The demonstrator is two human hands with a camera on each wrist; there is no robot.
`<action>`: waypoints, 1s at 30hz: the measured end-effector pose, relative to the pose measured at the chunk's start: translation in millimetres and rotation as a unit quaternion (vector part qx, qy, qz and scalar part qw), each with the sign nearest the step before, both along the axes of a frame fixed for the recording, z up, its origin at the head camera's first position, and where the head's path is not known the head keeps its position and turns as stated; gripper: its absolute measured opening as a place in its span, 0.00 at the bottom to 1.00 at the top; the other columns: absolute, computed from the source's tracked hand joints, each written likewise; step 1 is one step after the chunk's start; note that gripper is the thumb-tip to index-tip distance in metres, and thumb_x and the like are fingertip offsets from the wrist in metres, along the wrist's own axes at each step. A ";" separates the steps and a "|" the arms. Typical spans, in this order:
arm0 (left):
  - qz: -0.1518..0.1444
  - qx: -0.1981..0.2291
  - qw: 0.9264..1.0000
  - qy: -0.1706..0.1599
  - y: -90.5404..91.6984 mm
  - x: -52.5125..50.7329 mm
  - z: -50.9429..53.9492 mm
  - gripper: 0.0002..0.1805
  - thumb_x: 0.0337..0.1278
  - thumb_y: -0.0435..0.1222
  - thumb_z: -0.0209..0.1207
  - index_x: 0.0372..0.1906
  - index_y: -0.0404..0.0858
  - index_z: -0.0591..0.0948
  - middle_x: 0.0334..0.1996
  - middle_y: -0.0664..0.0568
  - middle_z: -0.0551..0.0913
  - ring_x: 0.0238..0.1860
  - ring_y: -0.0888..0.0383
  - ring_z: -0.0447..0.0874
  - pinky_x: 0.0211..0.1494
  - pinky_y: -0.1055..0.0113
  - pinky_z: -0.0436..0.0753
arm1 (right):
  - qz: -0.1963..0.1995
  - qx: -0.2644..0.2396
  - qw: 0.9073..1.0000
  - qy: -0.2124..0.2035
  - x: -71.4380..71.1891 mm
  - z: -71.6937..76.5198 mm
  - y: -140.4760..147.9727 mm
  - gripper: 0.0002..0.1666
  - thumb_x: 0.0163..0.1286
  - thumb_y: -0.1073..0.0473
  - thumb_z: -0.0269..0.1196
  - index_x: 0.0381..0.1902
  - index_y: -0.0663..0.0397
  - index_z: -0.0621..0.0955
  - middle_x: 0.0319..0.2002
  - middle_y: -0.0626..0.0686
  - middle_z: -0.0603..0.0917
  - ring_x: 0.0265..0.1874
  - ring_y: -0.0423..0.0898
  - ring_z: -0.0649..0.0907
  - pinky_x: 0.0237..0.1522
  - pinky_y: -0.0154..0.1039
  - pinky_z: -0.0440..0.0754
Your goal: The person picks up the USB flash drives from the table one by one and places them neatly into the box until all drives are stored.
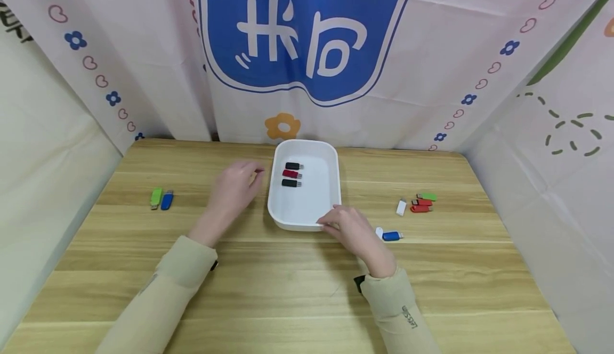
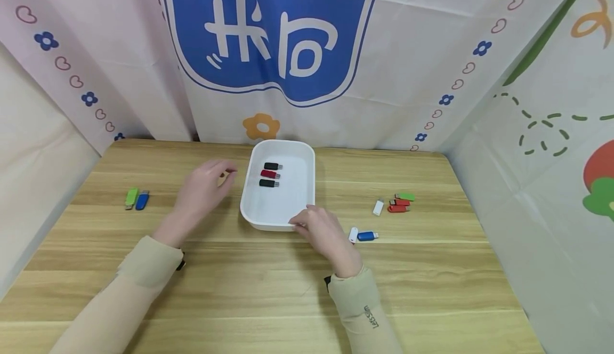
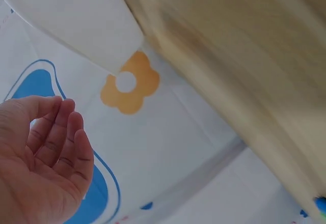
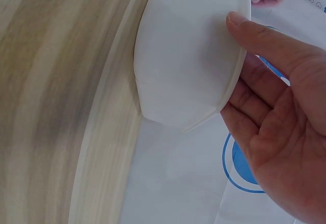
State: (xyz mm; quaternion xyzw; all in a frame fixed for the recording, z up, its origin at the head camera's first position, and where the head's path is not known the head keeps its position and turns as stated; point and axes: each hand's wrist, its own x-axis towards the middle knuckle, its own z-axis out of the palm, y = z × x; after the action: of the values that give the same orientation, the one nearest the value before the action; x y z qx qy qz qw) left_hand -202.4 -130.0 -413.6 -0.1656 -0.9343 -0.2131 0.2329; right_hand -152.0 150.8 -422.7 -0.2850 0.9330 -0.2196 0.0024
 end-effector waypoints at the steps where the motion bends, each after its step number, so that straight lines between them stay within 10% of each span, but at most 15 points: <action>1: 0.004 0.003 1.000 -0.004 -3.9 1.4 -0.9 0.07 0.64 0.33 0.61 0.42 0.36 0.86 0.41 0.44 0.89 0.43 0.47 0.88 0.44 0.53 0.87 | 0.001 -0.001 1.000 -0.002 -0.4 -0.1 -0.1 0.07 0.63 0.62 0.70 0.40 0.51 0.91 0.40 0.49 0.92 0.54 0.53 0.87 0.61 0.48 0.82; 11: 0.074 0.027 0.996 -0.049 -51.9 9.3 -18.7 0.10 0.67 0.36 0.60 0.46 0.35 0.85 0.45 0.40 0.88 0.43 0.43 0.87 0.42 0.48 0.85 | 0.000 0.007 1.000 -0.005 -0.4 -0.8 -1.9 0.08 0.64 0.61 0.69 0.41 0.50 0.90 0.40 0.49 0.91 0.56 0.55 0.85 0.56 0.48 0.84; 20: 0.136 0.019 0.983 -0.120 -88.0 16.8 -20.6 0.16 0.64 0.36 0.60 0.53 0.34 0.82 0.50 0.35 0.84 0.42 0.38 0.84 0.21 0.57 0.77 | -0.001 0.005 1.000 -0.005 0.1 -0.2 -1.2 0.08 0.64 0.61 0.69 0.40 0.51 0.90 0.40 0.49 0.92 0.56 0.55 0.85 0.58 0.49 0.83; 30: 0.167 0.012 0.966 -0.197 -113.8 20.1 -22.1 0.26 0.63 0.35 0.61 0.63 0.27 0.73 0.57 0.25 0.75 0.52 0.27 0.76 0.44 0.38 0.81 | -0.003 0.002 1.000 -0.007 -0.4 0.2 -0.3 0.07 0.64 0.61 0.69 0.40 0.51 0.90 0.40 0.49 0.92 0.56 0.55 0.85 0.57 0.49 0.83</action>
State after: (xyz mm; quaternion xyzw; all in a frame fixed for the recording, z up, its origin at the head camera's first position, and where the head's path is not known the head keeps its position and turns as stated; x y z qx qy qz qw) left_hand -182.3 -243.7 -435.6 0.0410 -0.9736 -0.2107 0.0782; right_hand -152.4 150.5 -422.5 -0.2804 0.9344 -0.2193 0.0090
